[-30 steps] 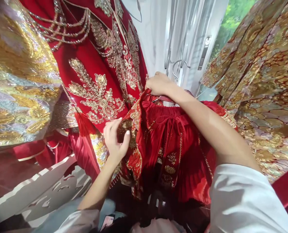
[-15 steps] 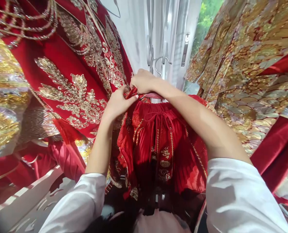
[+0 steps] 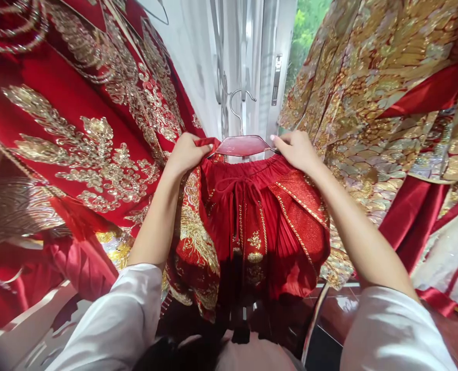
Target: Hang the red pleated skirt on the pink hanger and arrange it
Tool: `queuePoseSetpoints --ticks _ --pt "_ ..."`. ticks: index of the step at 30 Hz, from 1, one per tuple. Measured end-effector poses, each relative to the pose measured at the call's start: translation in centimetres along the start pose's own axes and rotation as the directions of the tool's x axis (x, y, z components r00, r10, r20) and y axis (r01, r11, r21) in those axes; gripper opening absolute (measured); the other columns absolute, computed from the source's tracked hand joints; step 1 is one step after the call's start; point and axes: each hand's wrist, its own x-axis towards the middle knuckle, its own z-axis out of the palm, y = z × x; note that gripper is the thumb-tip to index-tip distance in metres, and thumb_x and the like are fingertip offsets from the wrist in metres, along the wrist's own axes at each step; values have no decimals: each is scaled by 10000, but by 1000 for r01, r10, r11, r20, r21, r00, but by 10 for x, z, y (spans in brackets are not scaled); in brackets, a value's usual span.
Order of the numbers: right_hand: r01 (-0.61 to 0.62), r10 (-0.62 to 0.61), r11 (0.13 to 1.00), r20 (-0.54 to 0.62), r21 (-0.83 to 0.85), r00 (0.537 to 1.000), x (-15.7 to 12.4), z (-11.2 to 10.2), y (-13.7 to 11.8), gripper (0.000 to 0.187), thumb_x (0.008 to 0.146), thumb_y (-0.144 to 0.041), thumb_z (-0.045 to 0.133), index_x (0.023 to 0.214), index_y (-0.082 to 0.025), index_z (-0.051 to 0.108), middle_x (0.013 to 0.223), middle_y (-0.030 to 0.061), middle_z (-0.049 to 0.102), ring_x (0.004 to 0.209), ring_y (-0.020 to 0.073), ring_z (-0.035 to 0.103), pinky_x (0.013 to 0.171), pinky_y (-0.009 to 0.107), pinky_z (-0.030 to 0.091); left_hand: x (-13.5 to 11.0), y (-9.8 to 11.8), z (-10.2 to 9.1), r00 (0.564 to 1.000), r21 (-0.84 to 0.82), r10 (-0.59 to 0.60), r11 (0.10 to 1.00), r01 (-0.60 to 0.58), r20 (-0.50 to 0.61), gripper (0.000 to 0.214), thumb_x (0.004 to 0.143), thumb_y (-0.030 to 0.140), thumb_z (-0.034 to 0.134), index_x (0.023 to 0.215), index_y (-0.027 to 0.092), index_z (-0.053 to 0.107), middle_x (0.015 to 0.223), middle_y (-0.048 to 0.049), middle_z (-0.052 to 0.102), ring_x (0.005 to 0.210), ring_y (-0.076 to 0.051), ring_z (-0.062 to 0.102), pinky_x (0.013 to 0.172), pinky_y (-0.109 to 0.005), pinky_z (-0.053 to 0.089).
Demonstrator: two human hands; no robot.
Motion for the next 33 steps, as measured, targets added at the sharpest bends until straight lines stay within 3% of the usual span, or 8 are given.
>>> queuePoseSetpoints --ticks 3,6,10,17,22,25,29,33 --pt "-121 107 988 -139 -93 984 -22 23 -11 397 921 -345 311 1004 -159 651 849 125 643 845 251 575 767 395 408 5 17 6 999 8 -50 999 50 13 211 615 135 628 559 190 433 556 -28 413 755 -229 517 685 -347 414" --pt "-112 67 980 -257 -166 964 -38 42 -42 397 919 -276 280 1136 -187 600 1052 136 613 1048 279 524 873 432 367 4 25 8 980 -23 -120 992 125 158 195 662 151 575 521 175 441 521 -26 402 642 -189 497 624 -331 403" --pt "-74 49 990 -203 -116 978 -47 64 -82 384 922 -301 290 1047 -206 641 1001 119 625 994 253 525 869 394 358 3 20 7 911 -93 -153 975 203 382 233 718 167 516 487 149 486 512 -27 455 494 -120 448 533 -296 387" --pt "-261 236 964 -280 -56 931 -36 78 -114 484 925 -466 312 874 -174 694 912 162 602 962 314 481 810 454 343 8 6 6 910 -238 -123 944 231 395 170 673 218 560 517 168 516 551 -27 517 511 -127 504 491 -263 422" --pt "-416 384 904 -251 -92 889 -33 86 -129 429 917 -412 351 953 -150 689 1102 206 525 1058 357 432 821 501 332 2 9 1 846 -254 0 954 160 533 59 602 164 607 555 157 571 568 -30 530 576 -159 530 539 -294 438" --pt "-476 445 877 -257 -69 858 -32 88 -131 384 914 -329 344 926 -154 686 1114 186 523 1041 334 451 837 486 338 -4 13 1 871 -174 25 982 69 490 121 574 149 683 576 154 562 587 -38 512 650 -198 546 582 -317 431" --pt "-475 449 878 -252 -52 857 -32 84 -120 395 909 -244 289 930 -141 669 1068 191 541 972 302 484 807 446 363 -14 18 9 966 -10 113 994 -113 232 208 557 145 734 643 178 548 650 -55 509 884 -304 554 752 -390 453" --pt "-453 428 889 -224 -74 876 -30 80 -105 386 899 -227 280 927 -140 655 995 185 562 929 283 509 781 409 377 -17 31 20 938 114 328 934 -340 110 523 499 134 804 978 190 602 1073 -134 569 1181 -382 409 1024 -484 321"
